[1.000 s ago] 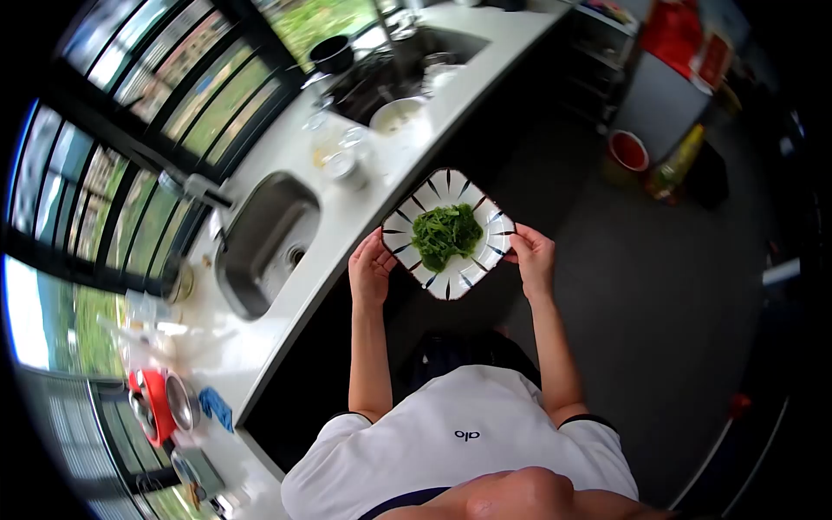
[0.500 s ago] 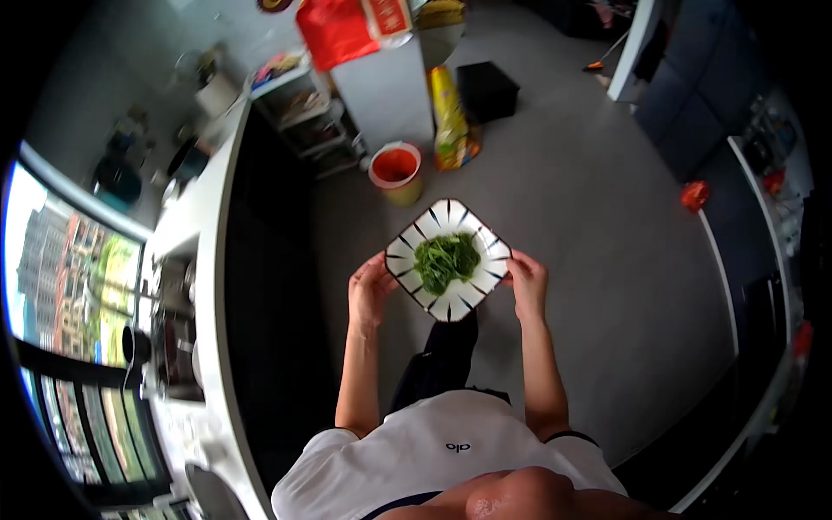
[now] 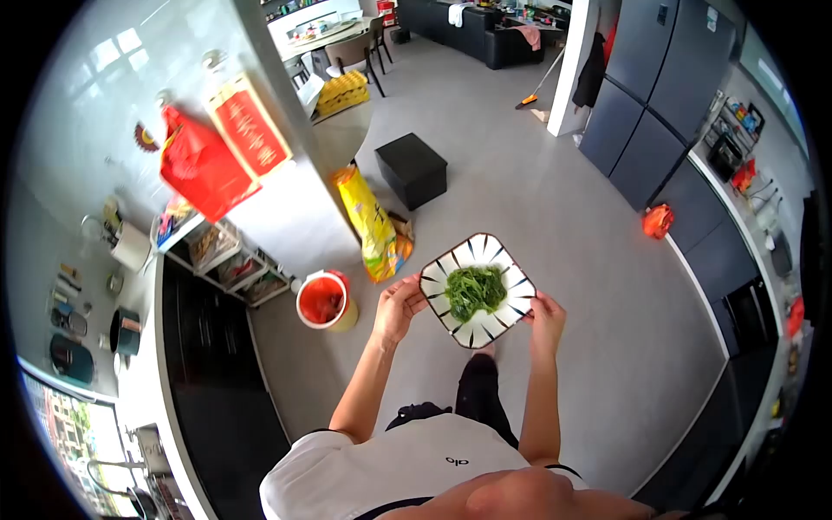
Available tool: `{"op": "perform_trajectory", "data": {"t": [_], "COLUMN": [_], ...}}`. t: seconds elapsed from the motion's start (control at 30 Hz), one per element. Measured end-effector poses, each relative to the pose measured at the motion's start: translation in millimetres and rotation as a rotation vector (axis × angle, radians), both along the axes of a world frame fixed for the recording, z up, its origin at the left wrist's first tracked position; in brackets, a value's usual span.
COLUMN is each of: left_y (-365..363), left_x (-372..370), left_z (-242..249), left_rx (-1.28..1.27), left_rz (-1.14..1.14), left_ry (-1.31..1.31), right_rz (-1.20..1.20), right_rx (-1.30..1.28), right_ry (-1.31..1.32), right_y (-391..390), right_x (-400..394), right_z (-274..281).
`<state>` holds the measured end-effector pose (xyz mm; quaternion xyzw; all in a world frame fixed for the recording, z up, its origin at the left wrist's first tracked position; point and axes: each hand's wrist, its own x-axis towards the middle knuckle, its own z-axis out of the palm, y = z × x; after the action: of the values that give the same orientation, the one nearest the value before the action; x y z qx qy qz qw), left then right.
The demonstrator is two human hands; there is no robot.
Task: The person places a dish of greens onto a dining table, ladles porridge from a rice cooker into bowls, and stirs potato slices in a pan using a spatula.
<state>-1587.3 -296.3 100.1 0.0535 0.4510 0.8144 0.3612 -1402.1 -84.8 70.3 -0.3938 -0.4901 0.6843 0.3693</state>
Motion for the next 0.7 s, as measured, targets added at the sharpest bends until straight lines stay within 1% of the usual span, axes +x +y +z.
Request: {"op": "perform_trajectory", "data": {"t": [0.03, 0.07, 0.1, 0.17, 0.2, 0.27, 0.3, 0.4, 0.43, 0.5, 0.57, 0.7], "left_y": [30, 54, 84, 145, 171, 223, 241, 299, 322, 352, 386, 474], "left_x": [-24, -18, -28, -68, -95, -146, -176, -252, -282, -319, -363, -487], "left_z": [-4, -33, -47, -48, -57, -44, -43, -39, -31, -30, -36, -47], "left_rx": [0.001, -0.011, -0.021, -0.022, -0.003, 0.009, 0.002, -0.009, 0.003, 0.012, 0.003, -0.004], "left_rz": [-0.014, -0.033, -0.033, -0.019, -0.005, 0.014, 0.027, 0.084, 0.108, 0.139, 0.194, 0.178], "left_ry": [-0.016, 0.051, 0.047, 0.050, 0.006, -0.006, -0.029, -0.021, -0.010, -0.011, -0.007, -0.001], "right_rz": [0.000, 0.003, 0.006, 0.027, 0.040, 0.053, 0.063, 0.148, 0.187, 0.268, 0.278, 0.277], "right_rx": [0.004, -0.026, -0.030, -0.022, -0.011, 0.026, 0.030, 0.036, 0.028, 0.000, 0.019, 0.047], "right_ry": [0.005, 0.065, 0.074, 0.033, 0.025, 0.020, 0.001, 0.017, 0.035, 0.057, 0.029, -0.036], "right_y": [28, 50, 80, 142, 176, 240, 258, 328, 354, 390, 427, 513], "right_x": [-22, -16, -24, -64, -93, -157, -192, -281, -313, -364, -420, -535], "right_z": [2, -35, -46, -48, -45, -37, -32, -10, -4, -12, -24, -25]}}
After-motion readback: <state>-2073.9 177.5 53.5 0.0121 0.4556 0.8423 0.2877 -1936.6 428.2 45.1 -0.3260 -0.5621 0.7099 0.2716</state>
